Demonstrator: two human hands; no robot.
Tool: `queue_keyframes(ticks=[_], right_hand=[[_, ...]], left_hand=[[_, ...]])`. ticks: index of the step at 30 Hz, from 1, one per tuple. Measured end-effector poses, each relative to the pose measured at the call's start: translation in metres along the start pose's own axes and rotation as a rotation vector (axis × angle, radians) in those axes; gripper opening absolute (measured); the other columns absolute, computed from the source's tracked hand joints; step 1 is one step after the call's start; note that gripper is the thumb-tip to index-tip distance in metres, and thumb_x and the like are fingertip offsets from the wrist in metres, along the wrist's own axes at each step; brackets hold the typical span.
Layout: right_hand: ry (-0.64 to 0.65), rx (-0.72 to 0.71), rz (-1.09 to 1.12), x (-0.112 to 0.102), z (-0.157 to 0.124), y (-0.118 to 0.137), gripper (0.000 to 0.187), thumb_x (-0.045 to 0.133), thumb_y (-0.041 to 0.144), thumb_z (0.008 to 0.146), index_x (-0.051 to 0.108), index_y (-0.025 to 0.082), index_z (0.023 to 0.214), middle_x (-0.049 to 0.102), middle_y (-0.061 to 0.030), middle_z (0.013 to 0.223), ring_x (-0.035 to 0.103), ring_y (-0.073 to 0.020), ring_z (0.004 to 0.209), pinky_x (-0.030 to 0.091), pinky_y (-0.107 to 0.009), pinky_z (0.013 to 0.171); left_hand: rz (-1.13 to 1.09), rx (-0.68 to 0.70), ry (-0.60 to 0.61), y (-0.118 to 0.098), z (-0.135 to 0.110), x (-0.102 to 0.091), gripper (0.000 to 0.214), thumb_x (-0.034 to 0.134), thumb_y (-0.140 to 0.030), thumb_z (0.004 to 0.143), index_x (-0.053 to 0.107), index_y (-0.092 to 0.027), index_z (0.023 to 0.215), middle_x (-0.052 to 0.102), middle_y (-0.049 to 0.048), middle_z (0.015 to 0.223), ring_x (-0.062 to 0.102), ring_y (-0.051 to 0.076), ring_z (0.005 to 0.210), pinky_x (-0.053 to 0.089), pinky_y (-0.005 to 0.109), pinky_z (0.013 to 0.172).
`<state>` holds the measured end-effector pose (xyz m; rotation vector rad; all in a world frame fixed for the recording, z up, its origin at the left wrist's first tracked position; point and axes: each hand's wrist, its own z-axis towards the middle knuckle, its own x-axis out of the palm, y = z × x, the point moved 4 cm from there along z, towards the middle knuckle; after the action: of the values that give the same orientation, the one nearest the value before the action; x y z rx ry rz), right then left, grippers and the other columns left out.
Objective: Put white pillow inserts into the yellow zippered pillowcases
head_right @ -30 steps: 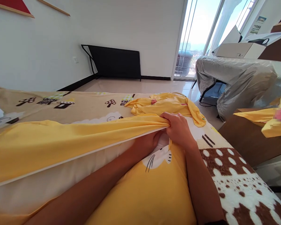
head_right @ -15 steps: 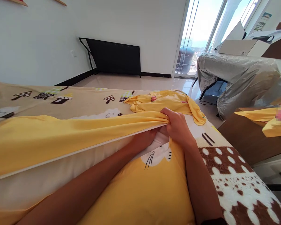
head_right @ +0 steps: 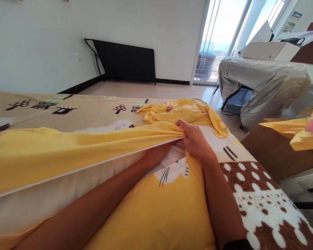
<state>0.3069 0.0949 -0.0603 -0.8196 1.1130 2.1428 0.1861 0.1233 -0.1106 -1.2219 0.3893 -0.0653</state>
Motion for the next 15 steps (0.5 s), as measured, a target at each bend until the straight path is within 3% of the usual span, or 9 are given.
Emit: queue_keyframes(ticks=[8,15], right_hand=[[-0.027,0.042,0.176,0.002,0.000,0.000,0.026,0.042,0.008,0.065,0.058,0.018,0.084,0.060,0.0017,0.075,0.053,-0.0149,0.075,0.038,-0.023,0.068],[0.006,0.068,0.342,0.004,0.001,0.002,0.019,0.044,0.010,0.063,0.056,0.018,0.076,0.057,0.0037,0.071,0.051,-0.0133,0.072,0.039,-0.022,0.065]], left_hand=[[0.051,0.058,-0.023,0.003,0.003,0.002,0.032,0.047,-0.040,0.089,0.061,-0.023,0.112,0.061,0.0030,0.126,0.047,0.019,0.124,0.031,0.034,0.110],[0.213,0.056,-0.024,-0.014,-0.003,0.002,0.032,0.045,-0.040,0.088,0.060,-0.023,0.111,0.060,0.0028,0.126,0.051,0.021,0.119,0.036,0.035,0.107]])
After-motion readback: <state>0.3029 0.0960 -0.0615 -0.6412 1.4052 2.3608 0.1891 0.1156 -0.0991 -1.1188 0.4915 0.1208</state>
